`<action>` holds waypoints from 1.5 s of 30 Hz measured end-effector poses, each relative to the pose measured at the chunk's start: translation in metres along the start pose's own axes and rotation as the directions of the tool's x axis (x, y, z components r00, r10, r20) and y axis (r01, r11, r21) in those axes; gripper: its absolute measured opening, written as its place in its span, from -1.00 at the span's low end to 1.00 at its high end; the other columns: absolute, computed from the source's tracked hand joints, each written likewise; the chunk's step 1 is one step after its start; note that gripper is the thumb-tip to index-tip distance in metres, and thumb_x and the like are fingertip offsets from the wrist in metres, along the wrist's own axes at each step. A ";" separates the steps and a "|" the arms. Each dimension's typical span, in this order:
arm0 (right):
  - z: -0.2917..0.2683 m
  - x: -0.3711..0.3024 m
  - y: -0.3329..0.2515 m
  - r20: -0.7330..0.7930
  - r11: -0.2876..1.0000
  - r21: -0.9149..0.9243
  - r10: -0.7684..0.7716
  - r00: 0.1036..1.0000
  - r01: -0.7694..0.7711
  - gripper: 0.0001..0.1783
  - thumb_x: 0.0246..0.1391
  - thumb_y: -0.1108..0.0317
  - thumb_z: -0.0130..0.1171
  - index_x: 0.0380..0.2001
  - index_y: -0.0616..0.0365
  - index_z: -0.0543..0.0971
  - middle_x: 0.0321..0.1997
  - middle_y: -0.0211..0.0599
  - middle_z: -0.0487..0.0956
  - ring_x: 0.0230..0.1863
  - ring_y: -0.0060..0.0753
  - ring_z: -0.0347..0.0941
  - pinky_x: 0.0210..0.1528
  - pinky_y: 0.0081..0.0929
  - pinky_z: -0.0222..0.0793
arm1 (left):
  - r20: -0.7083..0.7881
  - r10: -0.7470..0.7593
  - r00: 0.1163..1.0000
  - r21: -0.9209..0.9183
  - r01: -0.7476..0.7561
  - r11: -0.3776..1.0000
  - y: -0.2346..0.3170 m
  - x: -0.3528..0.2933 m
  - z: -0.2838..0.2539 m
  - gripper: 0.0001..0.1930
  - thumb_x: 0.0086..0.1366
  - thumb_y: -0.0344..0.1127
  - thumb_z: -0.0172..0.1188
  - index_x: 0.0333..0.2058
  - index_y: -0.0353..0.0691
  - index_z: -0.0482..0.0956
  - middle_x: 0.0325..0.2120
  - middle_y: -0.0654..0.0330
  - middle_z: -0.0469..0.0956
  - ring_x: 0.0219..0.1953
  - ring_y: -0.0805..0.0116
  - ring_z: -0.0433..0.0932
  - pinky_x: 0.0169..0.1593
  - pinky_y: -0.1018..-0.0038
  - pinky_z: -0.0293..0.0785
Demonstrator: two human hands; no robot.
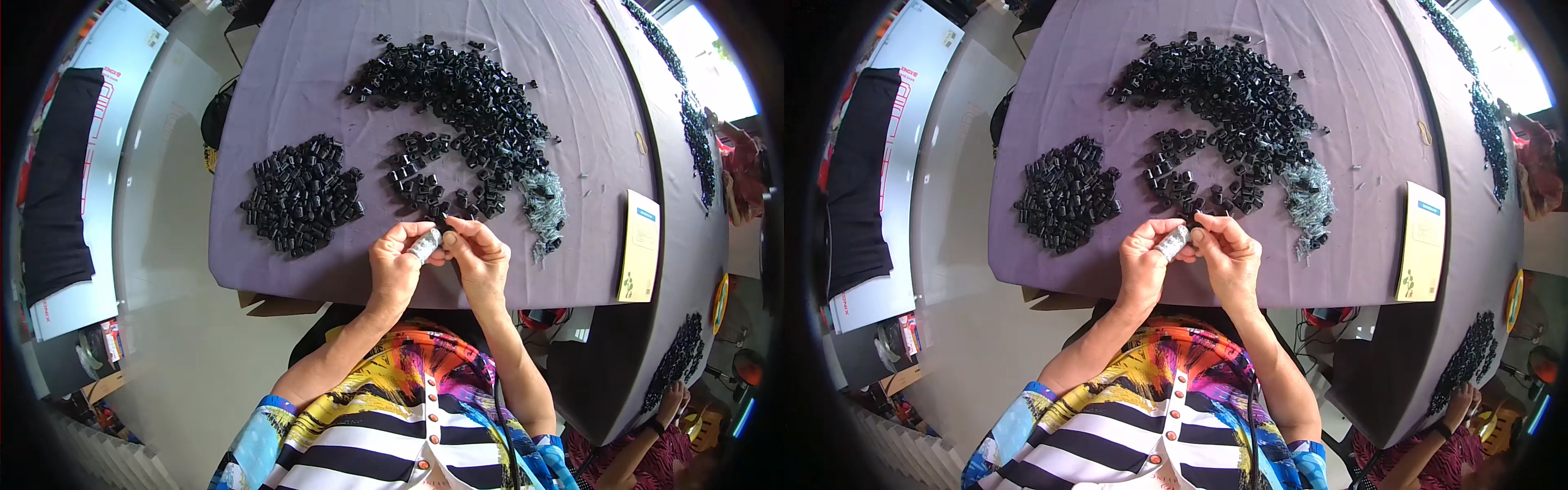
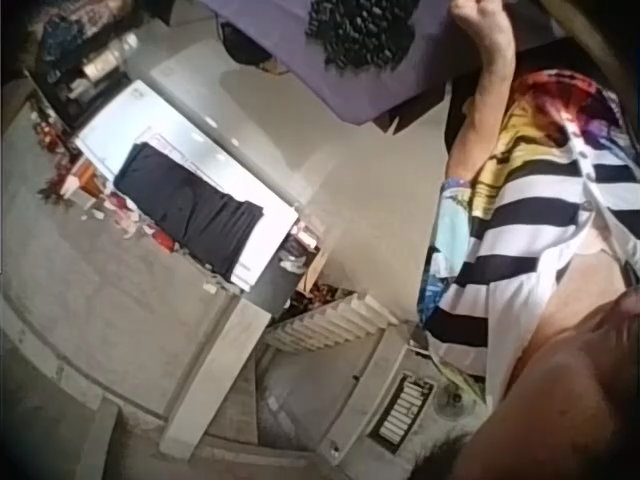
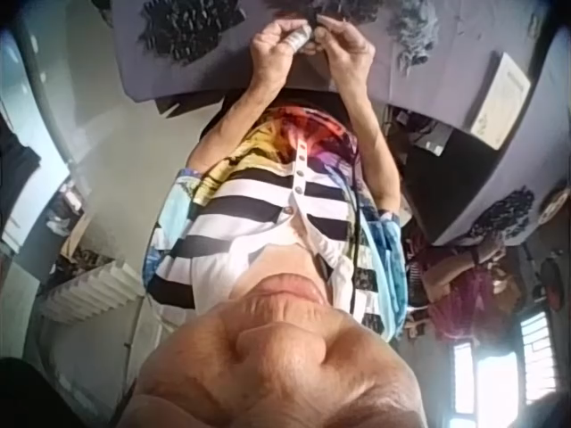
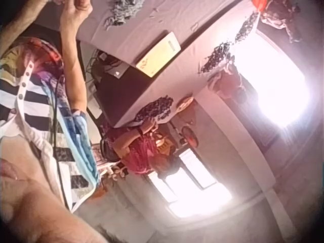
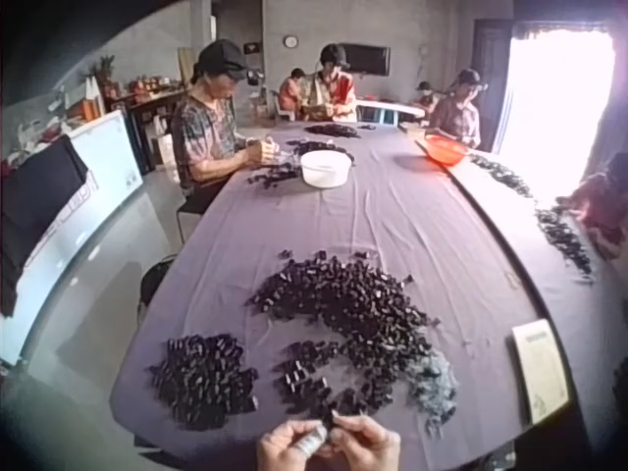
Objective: The person sorts small black plastic components by hand on a table, placing them into a white container.
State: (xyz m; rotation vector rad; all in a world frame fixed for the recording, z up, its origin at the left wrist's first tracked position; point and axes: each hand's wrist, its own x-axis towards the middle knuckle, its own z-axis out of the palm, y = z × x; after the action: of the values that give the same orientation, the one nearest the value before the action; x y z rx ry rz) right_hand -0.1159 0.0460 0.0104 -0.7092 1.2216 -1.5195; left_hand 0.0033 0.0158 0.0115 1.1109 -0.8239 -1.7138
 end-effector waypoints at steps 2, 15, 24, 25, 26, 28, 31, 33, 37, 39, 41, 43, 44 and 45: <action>-0.001 -0.003 0.000 0.005 0.997 -0.069 -0.019 1.000 0.019 -0.80 0.10 0.63 0.17 -0.18 0.26 0.60 -0.36 -0.49 0.58 -0.36 -0.76 0.45 -0.28 -0.76 0.40 | -0.006 -0.007 1.000 0.014 0.007 1.000 0.004 -0.003 0.001 -0.87 0.29 -0.57 0.05 -0.21 -0.38 0.53 -0.44 0.14 0.61 -0.49 0.44 0.61 -0.33 0.53 0.61; -0.001 -0.005 0.000 0.022 0.986 -0.162 -0.044 0.999 0.047 -0.77 0.07 0.72 0.14 -0.20 0.29 0.60 -0.33 -0.49 0.53 -0.37 -0.75 0.39 -0.35 -0.73 0.38 | 0.074 0.118 0.990 0.235 -0.132 0.963 0.000 -0.005 0.002 -0.86 0.33 -0.59 -0.04 -0.19 -0.35 0.46 -0.50 0.23 0.55 -0.53 0.55 0.54 -0.39 0.59 0.55; -0.002 -0.005 -0.014 0.231 0.673 -0.636 -0.301 0.925 0.377 -0.72 -0.05 0.65 0.12 -0.22 0.22 0.60 -0.32 -0.20 0.59 -0.36 -0.27 0.54 -0.31 -0.46 0.45 | 0.156 0.031 0.987 0.255 -0.070 0.964 0.000 -0.010 -0.004 -0.92 0.37 -0.46 0.02 -0.22 -0.33 0.42 -0.52 0.20 0.53 -0.53 0.50 0.56 -0.45 0.55 0.55; -0.002 -0.005 -0.017 0.316 0.528 -0.713 -0.345 0.884 0.461 -0.71 -0.09 0.65 0.11 -0.24 0.22 0.60 -0.32 -0.19 0.58 -0.33 -0.18 0.53 -0.28 -0.40 0.47 | 0.158 0.030 0.987 0.255 -0.070 0.965 0.006 -0.010 -0.003 -0.92 0.37 -0.46 0.02 -0.22 -0.33 0.42 -0.52 0.20 0.53 -0.53 0.50 0.56 -0.45 0.55 0.55; -0.003 -0.004 -0.018 0.372 0.471 -0.715 -0.369 0.852 0.516 -0.64 -0.14 0.64 0.10 -0.19 0.21 0.56 -0.32 -0.19 0.57 -0.30 -0.10 0.50 -0.24 -0.31 0.46 | 0.183 -0.007 0.983 0.376 -0.064 0.924 0.014 -0.009 -0.001 -0.92 0.37 -0.45 0.03 -0.23 -0.33 0.42 -0.52 0.19 0.53 -0.54 0.50 0.56 -0.47 0.55 0.54; -0.002 -0.003 -0.016 0.404 0.441 -0.717 -0.368 0.837 0.540 -0.62 -0.14 0.65 0.10 -0.16 0.22 0.54 -0.33 -0.18 0.56 -0.35 -0.12 0.48 -0.26 -0.31 0.44 | 0.184 -0.134 0.974 0.481 0.030 0.876 0.025 -0.006 0.000 -0.92 0.35 -0.43 0.06 -0.25 -0.33 0.42 -0.55 0.19 0.53 -0.61 0.52 0.52 -0.58 0.57 0.49; -0.004 -0.005 -0.012 0.441 0.413 -0.714 -0.363 0.821 0.566 -0.55 -0.14 0.66 0.09 -0.08 0.24 0.49 -0.35 -0.16 0.56 -0.42 -0.13 0.43 -0.31 -0.29 0.40 | 0.187 -0.248 0.950 0.464 0.137 0.875 0.023 -0.002 -0.008 -0.93 0.32 -0.45 0.08 -0.26 -0.31 0.41 -0.58 0.20 0.55 -0.66 0.52 0.51 -0.67 0.56 0.42; -0.003 -0.007 -0.012 0.406 0.431 -0.725 -0.361 0.839 0.536 -0.55 -0.14 0.65 0.11 -0.07 0.24 0.49 -0.34 -0.15 0.56 -0.40 -0.13 0.44 -0.31 -0.31 0.40 | 0.146 -0.239 0.960 0.451 0.150 0.880 0.022 -0.005 -0.004 -0.95 0.32 -0.46 0.08 -0.30 -0.30 0.42 -0.62 0.23 0.53 -0.69 0.59 0.44 -0.68 0.59 0.33; -0.006 -0.008 -0.006 0.381 0.427 -0.736 -0.380 0.843 0.525 -0.58 -0.14 0.64 0.14 -0.11 0.24 0.52 -0.34 -0.16 0.56 -0.39 -0.13 0.44 -0.29 -0.33 0.40 | 0.097 -0.054 0.994 0.473 0.002 0.881 0.013 -0.007 -0.003 -0.95 0.31 -0.46 0.09 -0.37 -0.27 0.47 -0.66 0.28 0.49 -0.70 0.66 0.37 -0.66 0.62 0.26; -0.008 -0.007 -0.005 0.399 0.369 -0.737 -0.440 0.805 0.567 -0.65 -0.13 0.60 0.18 -0.17 0.21 0.55 -0.30 -0.21 0.56 -0.35 -0.15 0.43 -0.27 -0.33 0.41 | 0.073 -0.070 0.995 0.484 0.026 0.875 0.015 -0.009 -0.001 -0.94 0.31 -0.47 0.10 -0.38 -0.26 0.48 -0.67 0.30 0.49 -0.69 0.68 0.35 -0.65 0.62 0.24; -0.008 -0.007 -0.003 0.381 0.379 -0.738 -0.449 0.808 0.559 -0.67 -0.13 0.59 0.20 -0.20 0.20 0.57 -0.32 -0.23 0.55 -0.35 -0.15 0.43 -0.27 -0.33 0.41 | 0.096 -0.082 0.992 0.471 0.028 0.882 0.016 -0.010 0.000 -0.92 0.29 -0.56 0.03 -0.35 -0.27 0.49 -0.66 0.29 0.51 -0.74 0.68 0.36 -0.74 0.66 0.22; -0.008 -0.006 -0.002 0.362 0.388 -0.740 -0.459 0.811 0.550 -0.69 -0.13 0.58 0.21 -0.22 0.18 0.58 -0.34 -0.24 0.54 -0.34 -0.15 0.43 -0.28 -0.33 0.40 | 0.101 -0.088 0.991 0.465 0.031 0.885 0.016 -0.009 -0.002 -0.91 0.29 -0.57 0.03 -0.35 -0.27 0.50 -0.65 0.28 0.51 -0.73 0.67 0.37 -0.73 0.66 0.26; -0.008 -0.006 -0.003 0.367 0.406 -0.733 -0.441 0.819 0.546 -0.71 -0.14 0.58 0.22 -0.25 0.17 0.59 -0.35 -0.26 0.53 -0.35 -0.15 0.42 -0.29 -0.33 0.39 | 0.108 -0.094 0.990 0.457 0.034 0.889 0.016 -0.009 -0.003 -0.90 0.29 -0.58 0.02 -0.35 -0.27 0.50 -0.65 0.28 0.51 -0.73 0.66 0.39 -0.73 0.65 0.29; -0.008 -0.006 -0.003 0.371 0.424 -0.726 -0.423 0.827 0.542 -0.73 -0.14 0.57 0.23 -0.27 0.16 0.59 -0.37 -0.27 0.52 -0.35 -0.15 0.42 -0.31 -0.33 0.38 | 0.109 -0.094 0.990 0.458 0.034 0.888 0.016 -0.009 -0.003 -0.90 0.29 -0.58 0.02 -0.35 -0.27 0.50 -0.65 0.28 0.51 -0.73 0.66 0.39 -0.73 0.65 0.29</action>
State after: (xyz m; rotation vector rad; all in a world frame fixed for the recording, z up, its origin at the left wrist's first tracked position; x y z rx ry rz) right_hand -0.1221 0.0537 0.0117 -1.9142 1.7122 -1.2287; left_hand 0.0127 0.0183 0.0278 1.3575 -1.3344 -1.7039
